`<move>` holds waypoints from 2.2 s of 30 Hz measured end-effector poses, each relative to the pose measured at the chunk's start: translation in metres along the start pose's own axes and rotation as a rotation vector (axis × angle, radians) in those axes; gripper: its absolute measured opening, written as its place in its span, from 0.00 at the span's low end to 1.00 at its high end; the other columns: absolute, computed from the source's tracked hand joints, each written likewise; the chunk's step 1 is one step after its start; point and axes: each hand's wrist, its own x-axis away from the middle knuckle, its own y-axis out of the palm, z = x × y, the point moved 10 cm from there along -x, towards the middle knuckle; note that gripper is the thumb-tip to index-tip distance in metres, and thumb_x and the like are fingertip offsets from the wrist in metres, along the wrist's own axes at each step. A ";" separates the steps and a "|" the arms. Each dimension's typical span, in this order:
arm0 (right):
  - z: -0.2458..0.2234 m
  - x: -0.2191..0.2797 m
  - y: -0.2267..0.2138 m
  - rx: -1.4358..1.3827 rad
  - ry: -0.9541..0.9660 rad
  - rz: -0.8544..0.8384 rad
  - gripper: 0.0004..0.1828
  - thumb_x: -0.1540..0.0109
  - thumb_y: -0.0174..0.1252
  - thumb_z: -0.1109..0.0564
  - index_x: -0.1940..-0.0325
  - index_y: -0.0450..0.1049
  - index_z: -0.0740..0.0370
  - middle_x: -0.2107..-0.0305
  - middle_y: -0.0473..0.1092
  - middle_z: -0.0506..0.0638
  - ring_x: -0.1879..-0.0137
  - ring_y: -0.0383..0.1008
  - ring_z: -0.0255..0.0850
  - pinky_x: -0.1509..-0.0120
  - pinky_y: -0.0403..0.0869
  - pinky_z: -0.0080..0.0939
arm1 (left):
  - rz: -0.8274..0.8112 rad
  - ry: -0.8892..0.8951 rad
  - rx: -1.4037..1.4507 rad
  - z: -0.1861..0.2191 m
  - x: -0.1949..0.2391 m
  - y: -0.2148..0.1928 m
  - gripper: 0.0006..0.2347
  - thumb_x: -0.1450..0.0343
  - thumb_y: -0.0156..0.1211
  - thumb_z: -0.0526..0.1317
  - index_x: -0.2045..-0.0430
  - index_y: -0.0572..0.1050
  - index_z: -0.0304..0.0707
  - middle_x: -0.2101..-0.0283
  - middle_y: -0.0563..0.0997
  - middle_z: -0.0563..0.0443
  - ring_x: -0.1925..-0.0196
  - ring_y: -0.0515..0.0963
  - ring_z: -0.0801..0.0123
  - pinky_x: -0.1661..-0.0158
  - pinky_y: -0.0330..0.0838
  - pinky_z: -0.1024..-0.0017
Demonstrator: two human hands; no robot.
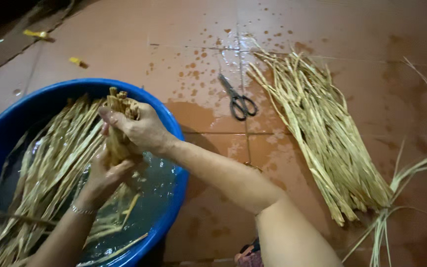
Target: The person sits on the floor and repeatedly dips long, dried plant stalks into a blue basin of water. They pull the stalks apart by hand to separate the fibers and place the processed pieces onto a pile on the floor. A pair of scissors is visible nearby but is not used during the clip.
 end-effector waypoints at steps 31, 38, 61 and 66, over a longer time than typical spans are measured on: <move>0.068 0.058 -0.008 1.492 -0.598 -0.539 0.04 0.37 0.57 0.57 0.60 0.72 0.58 0.73 0.74 0.52 0.61 0.80 0.51 0.54 0.77 0.54 | -0.021 -0.052 -0.995 -0.017 0.013 0.013 0.11 0.30 0.57 0.44 0.60 0.71 0.36 0.67 0.83 0.31 0.64 0.84 0.43 0.63 0.76 0.51; 0.041 0.051 -0.056 1.582 -0.667 -0.478 0.08 0.42 0.58 0.55 0.74 0.69 0.55 0.82 0.70 0.52 0.75 0.75 0.51 0.69 0.74 0.52 | 0.029 -0.002 -1.228 -0.032 -0.002 0.014 0.13 0.26 0.58 0.48 0.67 0.70 0.35 0.72 0.81 0.31 0.67 0.83 0.37 0.64 0.75 0.46; -0.047 0.031 -0.215 2.045 -0.582 -0.201 0.04 0.43 0.58 0.54 0.66 0.74 0.54 0.80 0.69 0.49 0.74 0.73 0.44 0.65 0.72 0.46 | 0.088 0.099 -1.145 -0.149 0.010 -0.075 0.06 0.33 0.57 0.33 0.67 0.68 0.34 0.69 0.80 0.31 0.62 0.81 0.38 0.61 0.74 0.48; -0.059 0.039 -0.284 2.251 -0.308 -0.098 0.24 0.27 0.56 0.44 0.76 0.69 0.53 0.83 0.66 0.48 0.78 0.68 0.39 0.65 0.72 0.44 | 0.085 0.190 -1.331 -0.162 0.011 -0.094 0.08 0.39 0.60 0.34 0.71 0.70 0.39 0.72 0.81 0.37 0.63 0.82 0.43 0.59 0.73 0.50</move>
